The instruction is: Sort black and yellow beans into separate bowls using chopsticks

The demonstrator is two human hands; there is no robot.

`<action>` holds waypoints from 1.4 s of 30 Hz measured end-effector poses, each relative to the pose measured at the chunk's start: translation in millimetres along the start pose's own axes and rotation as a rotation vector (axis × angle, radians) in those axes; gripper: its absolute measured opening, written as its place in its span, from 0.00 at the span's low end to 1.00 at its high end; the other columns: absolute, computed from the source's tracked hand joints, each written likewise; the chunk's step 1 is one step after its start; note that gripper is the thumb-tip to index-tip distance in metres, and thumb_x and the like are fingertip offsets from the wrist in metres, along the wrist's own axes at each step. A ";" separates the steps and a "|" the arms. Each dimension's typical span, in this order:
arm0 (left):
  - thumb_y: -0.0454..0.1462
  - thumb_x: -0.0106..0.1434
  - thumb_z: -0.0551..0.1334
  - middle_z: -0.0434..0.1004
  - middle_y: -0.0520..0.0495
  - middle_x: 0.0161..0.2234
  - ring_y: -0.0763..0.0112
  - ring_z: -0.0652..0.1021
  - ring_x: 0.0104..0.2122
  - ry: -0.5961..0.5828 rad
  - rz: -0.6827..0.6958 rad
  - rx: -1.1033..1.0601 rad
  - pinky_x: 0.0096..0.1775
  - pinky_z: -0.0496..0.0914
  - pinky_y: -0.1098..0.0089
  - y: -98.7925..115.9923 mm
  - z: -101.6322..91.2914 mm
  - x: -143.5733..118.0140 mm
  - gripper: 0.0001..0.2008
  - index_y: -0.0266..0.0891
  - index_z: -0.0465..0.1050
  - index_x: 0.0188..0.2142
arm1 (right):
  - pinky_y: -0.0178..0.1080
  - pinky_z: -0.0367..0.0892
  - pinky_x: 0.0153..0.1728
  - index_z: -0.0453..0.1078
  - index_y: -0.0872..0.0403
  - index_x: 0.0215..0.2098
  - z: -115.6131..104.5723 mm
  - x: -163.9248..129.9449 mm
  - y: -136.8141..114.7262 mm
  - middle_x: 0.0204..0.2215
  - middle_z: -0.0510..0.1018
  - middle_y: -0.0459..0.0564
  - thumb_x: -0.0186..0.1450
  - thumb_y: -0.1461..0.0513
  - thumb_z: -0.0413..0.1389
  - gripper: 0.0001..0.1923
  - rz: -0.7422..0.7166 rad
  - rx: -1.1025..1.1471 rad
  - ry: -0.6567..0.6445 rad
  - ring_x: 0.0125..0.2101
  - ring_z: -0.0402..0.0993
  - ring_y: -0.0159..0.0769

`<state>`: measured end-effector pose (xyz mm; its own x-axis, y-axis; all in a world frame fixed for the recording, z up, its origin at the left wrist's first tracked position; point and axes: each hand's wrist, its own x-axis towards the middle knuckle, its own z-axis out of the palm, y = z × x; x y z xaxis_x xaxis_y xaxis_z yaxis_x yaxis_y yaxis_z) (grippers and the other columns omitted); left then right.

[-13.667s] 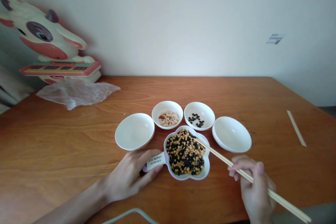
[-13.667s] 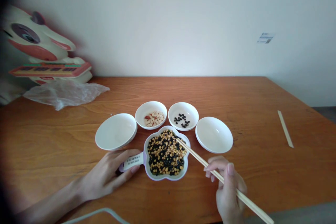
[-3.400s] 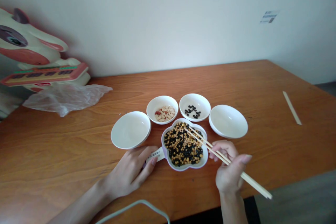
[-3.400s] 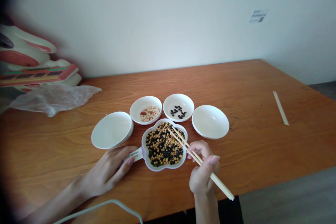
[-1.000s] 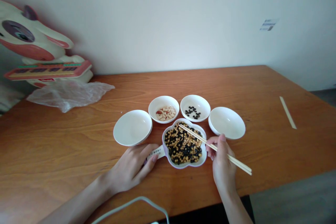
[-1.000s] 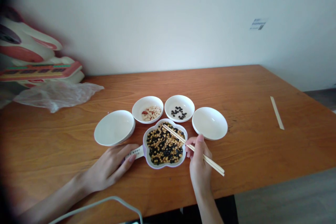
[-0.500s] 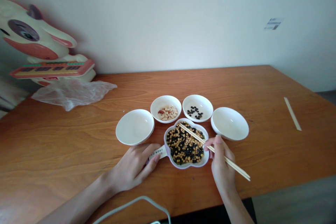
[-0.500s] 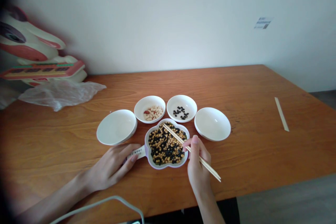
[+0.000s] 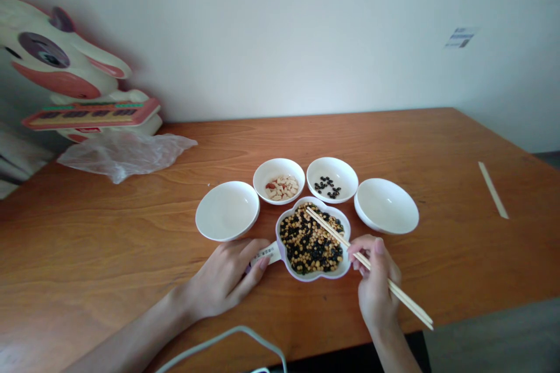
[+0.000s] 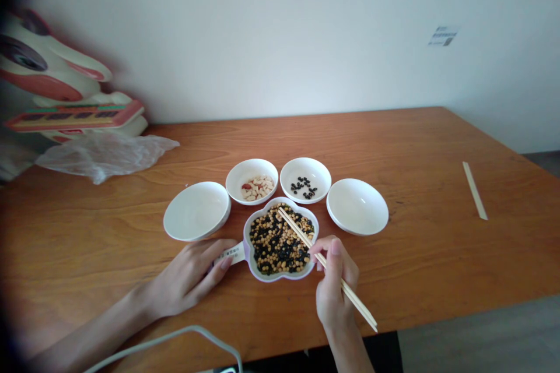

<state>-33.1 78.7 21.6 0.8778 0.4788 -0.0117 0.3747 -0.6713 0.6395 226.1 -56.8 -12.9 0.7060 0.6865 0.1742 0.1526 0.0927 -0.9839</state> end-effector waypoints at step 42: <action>0.38 0.78 0.51 0.81 0.46 0.46 0.63 0.81 0.42 0.006 0.014 -0.005 0.47 0.71 0.64 0.3 -1.2 1.4 0.11 0.44 0.70 0.54 | 0.38 0.57 0.26 0.74 0.52 0.27 3.9 5.4 1.1 0.24 0.76 0.47 0.76 0.46 0.47 0.29 0.047 -0.019 -0.027 0.23 0.62 0.32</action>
<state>-32.1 79.8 22.7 0.8811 0.4730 0.0016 0.3611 -0.6748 0.6436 227.4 -50.2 -13.2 0.6935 0.7092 0.1267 0.1332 0.0467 -0.9900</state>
